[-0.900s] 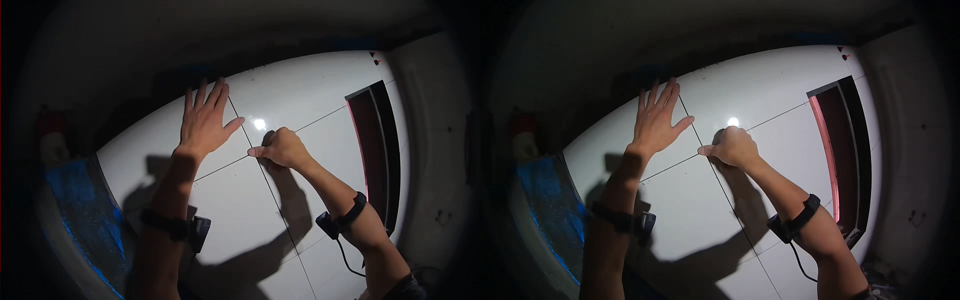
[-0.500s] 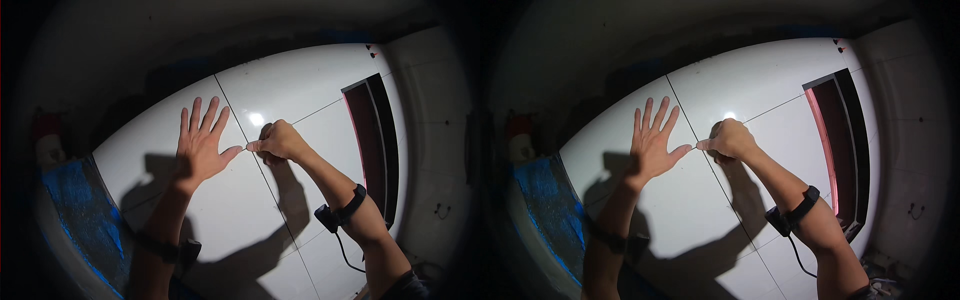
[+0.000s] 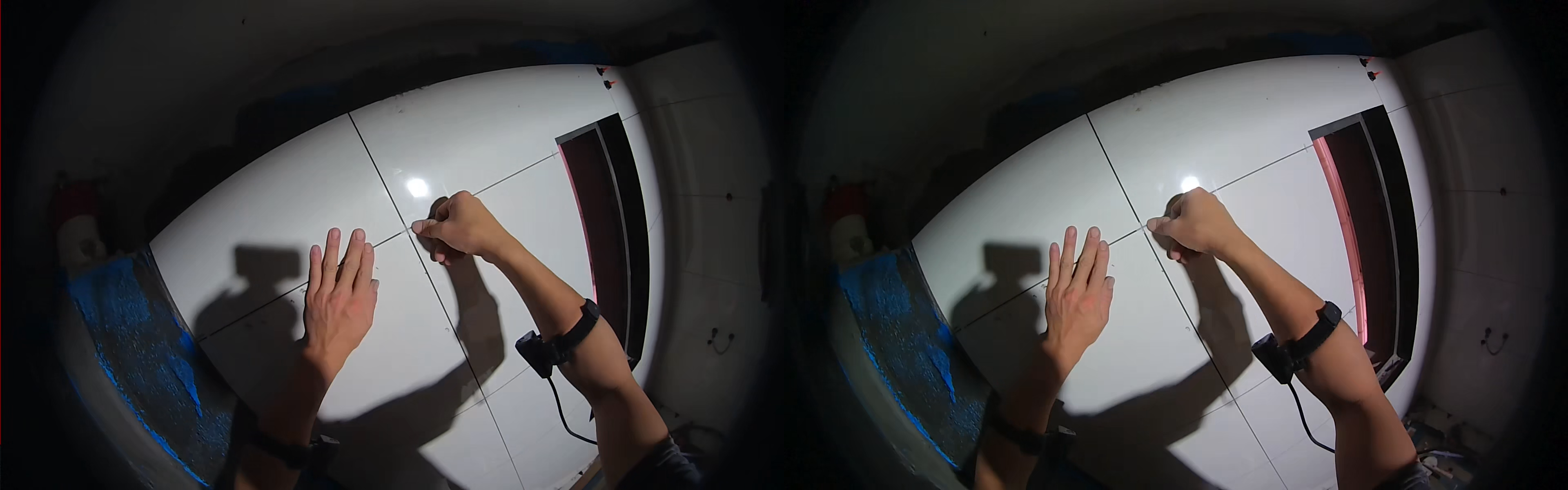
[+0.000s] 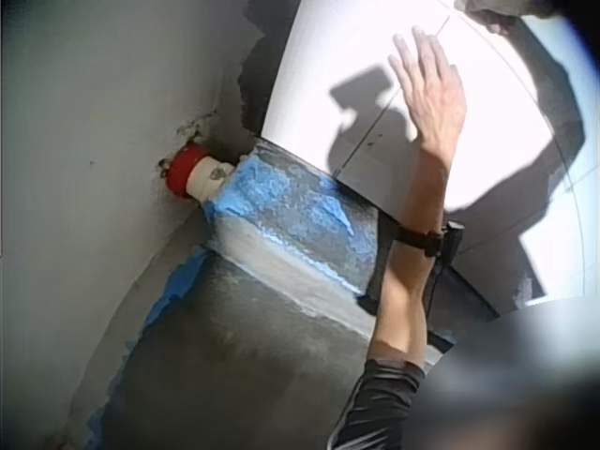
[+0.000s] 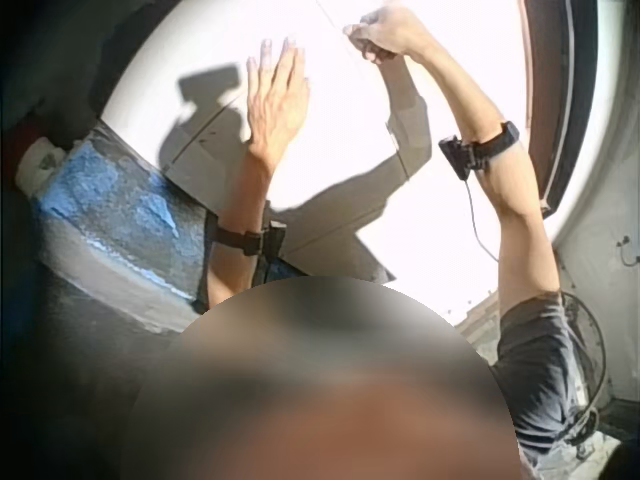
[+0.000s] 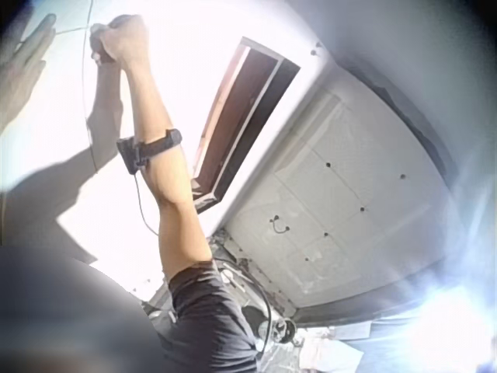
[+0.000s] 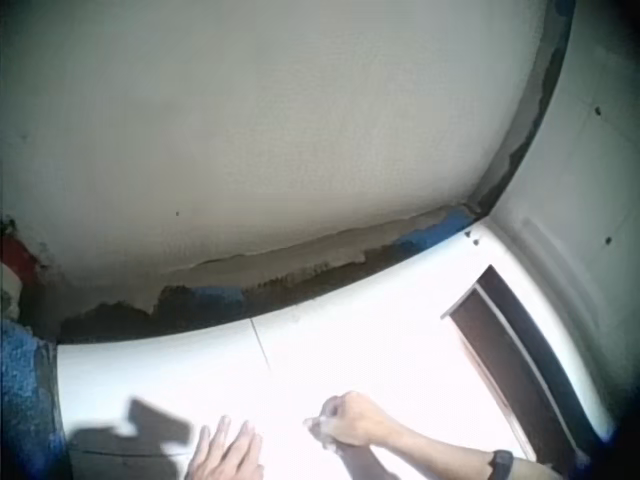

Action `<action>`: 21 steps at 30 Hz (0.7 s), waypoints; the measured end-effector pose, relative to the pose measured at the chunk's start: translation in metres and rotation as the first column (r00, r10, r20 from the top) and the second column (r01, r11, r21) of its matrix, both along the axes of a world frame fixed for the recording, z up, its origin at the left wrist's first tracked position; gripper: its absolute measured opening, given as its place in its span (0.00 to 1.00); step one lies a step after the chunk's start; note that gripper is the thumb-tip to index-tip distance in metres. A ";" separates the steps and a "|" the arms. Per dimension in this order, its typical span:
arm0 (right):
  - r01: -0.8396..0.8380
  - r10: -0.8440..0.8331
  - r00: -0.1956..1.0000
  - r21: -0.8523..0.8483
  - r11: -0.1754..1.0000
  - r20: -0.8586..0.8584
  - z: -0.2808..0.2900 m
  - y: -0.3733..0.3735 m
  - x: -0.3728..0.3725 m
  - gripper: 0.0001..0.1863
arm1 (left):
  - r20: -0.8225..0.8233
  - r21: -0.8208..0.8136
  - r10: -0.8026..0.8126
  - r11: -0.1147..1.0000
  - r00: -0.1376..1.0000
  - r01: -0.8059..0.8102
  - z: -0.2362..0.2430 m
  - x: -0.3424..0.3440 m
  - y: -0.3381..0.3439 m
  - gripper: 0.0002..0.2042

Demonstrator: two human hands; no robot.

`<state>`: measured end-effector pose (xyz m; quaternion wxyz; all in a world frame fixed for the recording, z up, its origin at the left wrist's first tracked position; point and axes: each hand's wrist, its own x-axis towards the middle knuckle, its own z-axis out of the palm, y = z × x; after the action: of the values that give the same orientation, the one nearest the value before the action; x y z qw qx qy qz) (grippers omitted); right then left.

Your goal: Measure and adjust wall tiles to ensure proper fit during a bathroom renovation.

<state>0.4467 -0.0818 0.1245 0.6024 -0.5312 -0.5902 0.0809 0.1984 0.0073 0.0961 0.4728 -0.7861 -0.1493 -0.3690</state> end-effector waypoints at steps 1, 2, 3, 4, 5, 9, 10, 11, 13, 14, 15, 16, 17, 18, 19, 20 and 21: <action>0.021 -0.021 1.000 0.002 1.000 0.000 0.001 -0.001 -0.001 0.22 | 0.003 0.013 0.002 1.000 1.000 -0.002 -0.001 0.000 0.001 0.30; 0.042 -0.042 0.999 0.001 0.999 0.001 0.001 -0.002 -0.001 0.23 | 0.008 0.023 -0.009 1.000 1.000 0.009 -0.001 0.001 0.000 0.30; 0.040 -0.040 0.999 -0.003 0.999 0.002 0.001 -0.001 -0.001 0.23 | 0.010 0.020 -0.007 1.000 1.000 0.007 -0.001 0.002 0.000 0.30; 0.108 -0.108 0.992 0.013 0.994 0.065 0.000 0.001 -0.001 0.25 | 0.008 0.009 -0.011 1.000 1.000 0.011 -0.002 0.003 -0.001 0.30; 0.176 -0.180 0.976 0.036 0.984 0.125 0.000 0.002 0.000 0.27 | 0.005 0.000 -0.018 1.000 1.000 0.017 -0.001 0.004 -0.003 0.30; 0.359 -0.356 0.920 0.013 0.933 0.166 0.000 0.003 -0.010 0.30 | 0.009 0.006 -0.008 1.000 1.000 0.008 -0.003 0.005 -0.005 0.32; 0.355 -0.351 0.920 0.013 0.935 0.172 -0.001 0.003 -0.012 0.30 | 0.013 -0.023 -0.013 1.000 1.000 0.013 -0.005 0.004 -0.007 0.33; 0.352 -0.345 0.921 -0.007 0.936 0.180 -0.002 0.002 -0.014 0.30 | 0.021 -0.051 -0.019 0.999 1.000 0.020 -0.007 0.003 -0.008 0.35; 0.361 -0.348 0.916 -0.031 0.932 0.198 -0.009 -0.001 -0.012 0.30 | 0.023 -0.048 0.005 0.999 1.000 -0.004 -0.011 0.004 -0.009 0.39; 0.340 -0.325 0.932 -0.076 0.937 0.161 -0.019 -0.003 -0.009 0.30 | 0.026 -0.059 0.001 0.998 1.000 0.001 -0.013 0.006 -0.009 0.40; 0.317 -0.304 0.945 -0.120 0.941 0.120 -0.030 -0.007 -0.008 0.30 | 0.027 -0.070 -0.004 0.998 1.000 0.006 -0.014 0.009 -0.009 0.41; 0.314 -0.296 0.945 -0.132 0.940 0.136 -0.041 -0.011 -0.014 0.31 | 0.033 -0.065 0.021 0.998 0.999 -0.019 -0.016 0.005 -0.009 0.42; 0.434 -0.412 0.879 -0.046 0.900 0.240 -0.067 -0.005 -0.005 0.31 | 0.041 -0.071 0.003 0.998 0.999 0.000 -0.016 0.012 -0.008 0.42; 0.399 -0.365 0.896 -0.095 0.912 0.254 -0.094 -0.002 -0.002 0.30 | 0.047 -0.074 0.007 0.997 0.999 -0.004 -0.018 0.011 -0.008 0.42; 0.356 -0.324 0.896 -0.058 0.933 0.303 -0.123 -0.001 -0.006 0.28 | 0.053 -0.079 0.026 0.997 0.998 -0.022 -0.022 0.004 -0.006 0.42; 0.309 -0.271 0.902 -0.064 0.949 0.336 -0.157 -0.010 -0.003 0.26 | 0.052 -0.101 0.023 0.995 0.998 -0.017 -0.026 0.008 -0.003 0.43; 0.305 -0.265 0.917 -0.096 0.947 0.299 -0.202 -0.012 0.002 0.26 | 0.051 -0.107 0.029 0.994 0.998 -0.024 -0.030 0.007 0.000 0.43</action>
<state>0.4485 -0.0943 -0.0773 0.4787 -0.6588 -0.5788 -0.0433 0.2054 0.0075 0.0664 0.4309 -0.7981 -0.1916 -0.3749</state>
